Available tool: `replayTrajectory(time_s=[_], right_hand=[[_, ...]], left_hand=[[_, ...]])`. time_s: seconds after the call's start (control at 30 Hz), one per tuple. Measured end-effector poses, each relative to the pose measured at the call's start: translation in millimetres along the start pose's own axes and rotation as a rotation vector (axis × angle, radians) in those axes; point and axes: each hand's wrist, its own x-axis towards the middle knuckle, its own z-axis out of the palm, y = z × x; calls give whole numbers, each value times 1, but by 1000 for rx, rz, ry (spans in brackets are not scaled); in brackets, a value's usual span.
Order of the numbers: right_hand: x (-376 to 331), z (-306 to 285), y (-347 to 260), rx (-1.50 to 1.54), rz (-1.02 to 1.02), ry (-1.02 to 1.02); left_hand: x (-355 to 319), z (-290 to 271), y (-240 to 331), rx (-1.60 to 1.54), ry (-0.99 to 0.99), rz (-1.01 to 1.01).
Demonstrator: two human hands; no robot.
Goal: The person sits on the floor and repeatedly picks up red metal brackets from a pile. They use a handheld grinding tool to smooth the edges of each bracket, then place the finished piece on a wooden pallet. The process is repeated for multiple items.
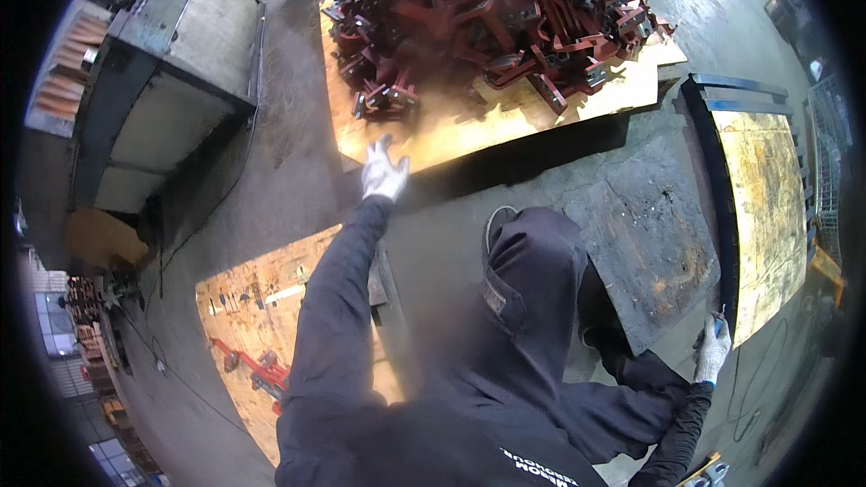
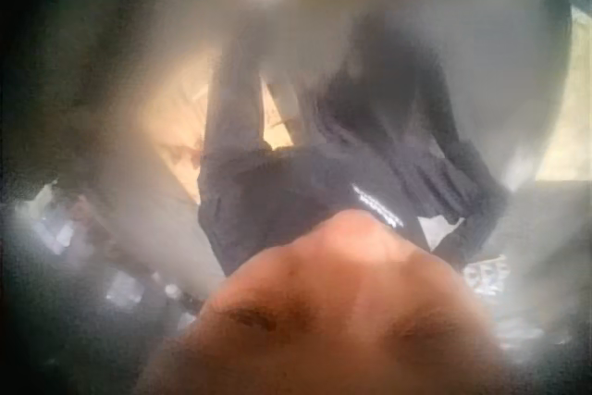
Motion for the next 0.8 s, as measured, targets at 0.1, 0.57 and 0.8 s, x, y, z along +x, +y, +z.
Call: replayTrajectory(time_s=[0.1, 0.57, 0.8], right_hand=[[2, 3, -6, -8, 55, -9], [8, 18, -19, -97, 63, -35], [-15, 17, -53, -44, -55, -13]], left_hand=[[82, 1, 16, 225, 193, 280], [174, 15, 35, 520, -133, 444], [150, -61, 139, 224, -101, 126]])
